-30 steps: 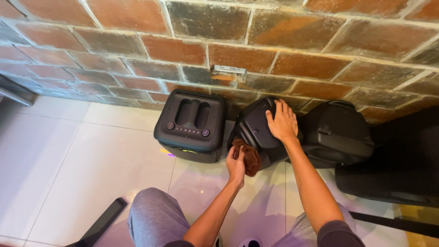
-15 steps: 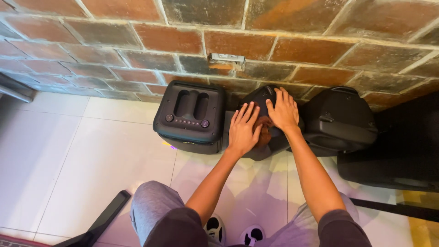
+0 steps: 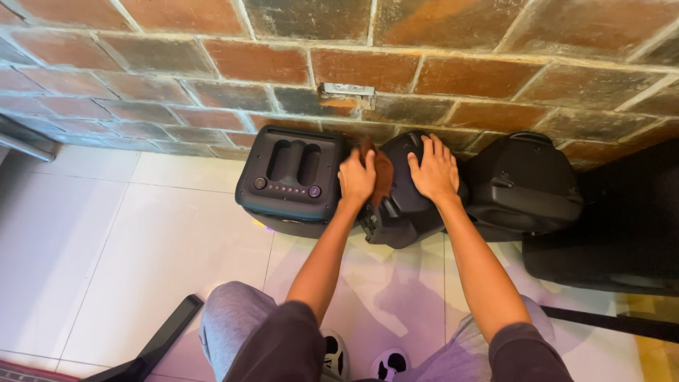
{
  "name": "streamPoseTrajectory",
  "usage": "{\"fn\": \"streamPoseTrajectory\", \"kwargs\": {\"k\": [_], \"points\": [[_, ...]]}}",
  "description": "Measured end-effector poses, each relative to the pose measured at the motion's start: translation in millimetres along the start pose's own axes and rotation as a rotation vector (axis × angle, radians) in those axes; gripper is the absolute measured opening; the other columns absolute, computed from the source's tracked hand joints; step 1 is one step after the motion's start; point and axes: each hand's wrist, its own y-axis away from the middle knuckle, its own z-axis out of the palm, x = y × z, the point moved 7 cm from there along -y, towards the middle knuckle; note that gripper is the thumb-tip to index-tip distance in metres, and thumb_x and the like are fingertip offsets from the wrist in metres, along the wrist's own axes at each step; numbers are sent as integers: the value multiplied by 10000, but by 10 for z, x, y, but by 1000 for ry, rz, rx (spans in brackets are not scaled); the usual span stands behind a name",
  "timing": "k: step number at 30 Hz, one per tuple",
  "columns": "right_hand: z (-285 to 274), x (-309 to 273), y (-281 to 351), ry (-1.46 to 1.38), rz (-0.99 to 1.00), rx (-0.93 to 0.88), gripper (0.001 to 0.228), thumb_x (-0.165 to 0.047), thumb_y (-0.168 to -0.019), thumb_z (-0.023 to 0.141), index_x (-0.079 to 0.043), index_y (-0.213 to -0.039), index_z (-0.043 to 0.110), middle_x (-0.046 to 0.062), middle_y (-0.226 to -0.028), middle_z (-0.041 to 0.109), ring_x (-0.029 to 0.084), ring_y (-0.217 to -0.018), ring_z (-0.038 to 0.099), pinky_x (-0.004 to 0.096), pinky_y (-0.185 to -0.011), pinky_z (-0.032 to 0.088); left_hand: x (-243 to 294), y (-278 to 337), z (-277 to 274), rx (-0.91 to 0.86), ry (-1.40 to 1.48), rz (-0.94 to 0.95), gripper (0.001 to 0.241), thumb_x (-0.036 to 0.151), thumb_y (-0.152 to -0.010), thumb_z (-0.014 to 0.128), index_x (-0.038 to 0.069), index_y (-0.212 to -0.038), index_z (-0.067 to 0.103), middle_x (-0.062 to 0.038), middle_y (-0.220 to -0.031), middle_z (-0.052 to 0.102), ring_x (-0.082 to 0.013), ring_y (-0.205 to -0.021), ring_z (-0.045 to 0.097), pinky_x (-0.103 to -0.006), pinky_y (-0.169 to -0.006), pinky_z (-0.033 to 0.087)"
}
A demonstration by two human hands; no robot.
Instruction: Wiping down speakers and a surface with a cloth.
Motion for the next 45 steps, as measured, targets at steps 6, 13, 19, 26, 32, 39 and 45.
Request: {"fn": "streamPoseTrajectory", "kwargs": {"k": [6,13,19,26,32,39,45], "points": [[-2,-49,11,3,6,0,572,-396,-989,566,-54,-1443,495,191,-1517,487,407,-1340,476,505,-1108,365,335,742,-155,133,-91,415,311,242,-998,606,24,-1193,712,-188,-1260,699,-388,-1174,648,-487,-1013,508],[-7,-37,27,-2,-18,-8,591,-404,-995,568,-43,-1456,486,194,-1514,489,416,-1330,478,516,-1094,368,518,1490,-154,135,-255,1006,329,97,-939,635,34,-1253,707,-93,-1354,681,-268,-1321,592,-455,-1120,442],[13,-32,25,8,-12,9,577,-407,-991,564,-65,-1449,496,186,-1516,490,405,-1325,490,506,-1100,379,88,1667,-27,-37,-280,1446,421,87,-894,633,29,-1306,698,-86,-1418,654,-252,-1373,563,-438,-1153,441],[-61,-62,22,-2,10,-27,577,-399,-1001,557,-57,-1460,485,192,-1517,477,405,-1353,461,499,-1124,350,-1489,1672,1174,-751,-906,1561,131,118,-977,607,93,-917,720,-20,-959,710,-192,-1019,650,-331,-990,446],[-52,-65,31,-3,3,-25,577,-397,-1001,555,-54,-1459,480,190,-1524,472,403,-1359,459,496,-1124,350,-1470,1902,1346,-501,-891,1746,107,192,-776,660,163,-723,749,19,-800,724,-176,-979,675,-330,-973,438],[-60,-115,34,-6,-12,-26,570,-403,-1009,556,-64,-1461,484,184,-1524,474,406,-1356,458,499,-1113,359,-1723,1982,1834,-589,-1095,1673,142,228,-744,648,211,-663,764,44,-799,740,-180,-991,675,-388,-985,439],[-8,-33,46,6,-10,-18,568,-395,-1005,561,-59,-1459,489,178,-1515,486,397,-1341,476,505,-1103,374,-1083,1994,1142,-304,-651,1572,96,196,-726,653,130,-703,720,-18,-781,701,-182,-872,661,-302,-857,451]]}}
